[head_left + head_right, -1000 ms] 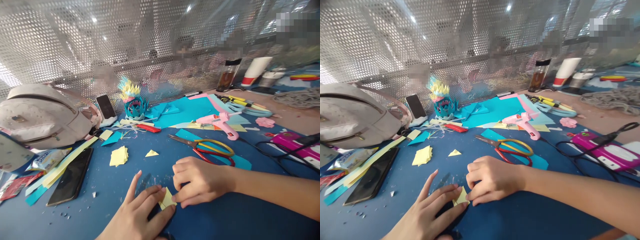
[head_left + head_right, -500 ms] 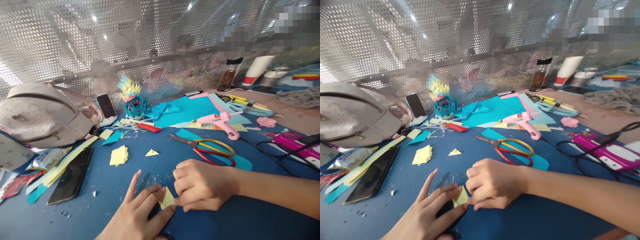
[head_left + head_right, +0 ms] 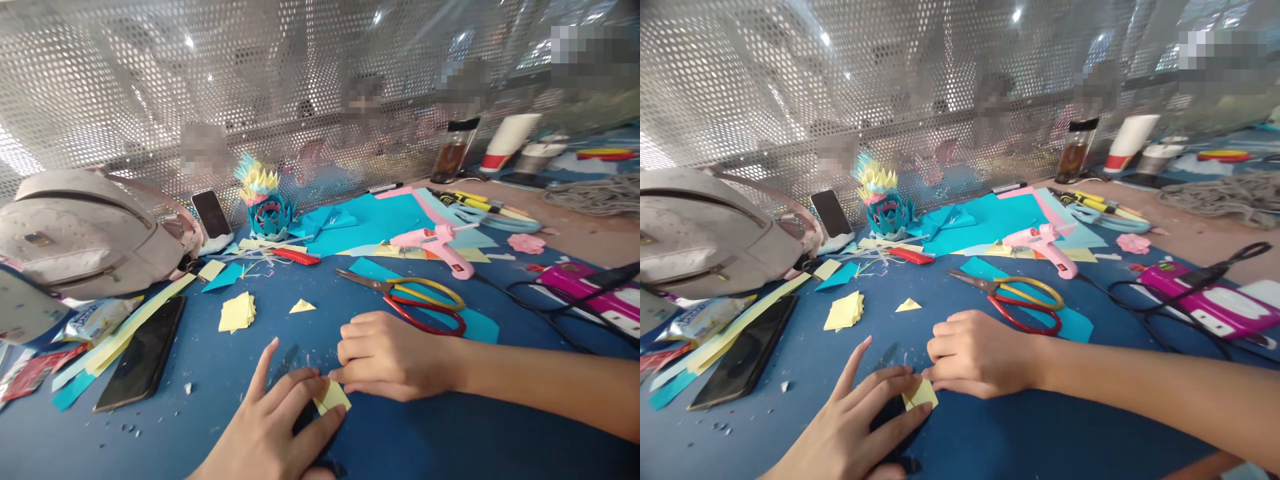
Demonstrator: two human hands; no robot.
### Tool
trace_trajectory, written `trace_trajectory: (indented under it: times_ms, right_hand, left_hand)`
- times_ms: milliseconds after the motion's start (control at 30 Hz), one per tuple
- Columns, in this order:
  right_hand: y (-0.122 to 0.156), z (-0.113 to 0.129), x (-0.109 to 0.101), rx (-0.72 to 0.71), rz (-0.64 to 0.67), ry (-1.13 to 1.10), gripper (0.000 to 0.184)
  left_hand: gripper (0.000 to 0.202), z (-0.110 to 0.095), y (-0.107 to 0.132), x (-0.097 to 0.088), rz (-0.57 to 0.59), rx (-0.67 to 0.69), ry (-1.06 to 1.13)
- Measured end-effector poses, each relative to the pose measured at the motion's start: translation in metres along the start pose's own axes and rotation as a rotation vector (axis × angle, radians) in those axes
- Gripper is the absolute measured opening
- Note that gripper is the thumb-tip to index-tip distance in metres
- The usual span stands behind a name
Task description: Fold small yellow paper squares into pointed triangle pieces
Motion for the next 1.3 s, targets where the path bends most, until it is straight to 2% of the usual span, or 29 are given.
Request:
trace_trajectory:
  times_ms: [100, 200, 367, 533, 767, 1033, 1167, 1300]
  right_hand:
    - [-0.002, 0.002, 0.002, 0.038, 0.017, -0.006, 0.033]
    - [-0.004, 0.003, 0.004, 0.094, -0.001, -0.048, 0.036]
    - [-0.002, 0.004, 0.004, 0.100, -0.040, -0.055, 0.036]
    - [0.003, 0.008, 0.003, -0.025, -0.030, -0.041, 0.032]
    - [0.003, 0.008, 0.000, -0.051, -0.044, -0.039, 0.038]
    - [0.004, 0.005, -0.003, -0.119, -0.070, -0.069, 0.030]
    - [0.004, 0.005, -0.005, -0.141, -0.105, -0.079, 0.032]
    - [0.004, 0.004, -0.004, -0.137, -0.082, -0.099, 0.033]
  left_hand:
    - [0.053, 0.000, -0.004, -0.005, -0.026, -0.019, 0.035]
    - [0.038, 0.004, -0.011, -0.013, -0.071, -0.097, 0.106]
    - [0.014, 0.013, -0.026, -0.016, 0.027, -0.261, 0.146]
    - [0.019, 0.014, -0.035, -0.011, 0.052, -0.302, 0.100]
    - [0.025, 0.012, -0.042, -0.011, 0.083, -0.274, 0.028]
    - [0.028, 0.007, -0.044, -0.010, 0.056, -0.196, -0.060]
    - [0.027, 0.009, -0.044, -0.008, 0.030, -0.242, -0.050]
    - [0.018, 0.018, -0.044, -0.007, 0.048, -0.330, 0.025]
Point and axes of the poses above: each hand's wrist, its own y-axis away from the middle knuckle, its own x-axis out of the palm, z = x × y, the point moved 5 cm from there along -y, towards the middle knuckle, and after that the axes turned 6 degrees about y, right-handed, at the moved point
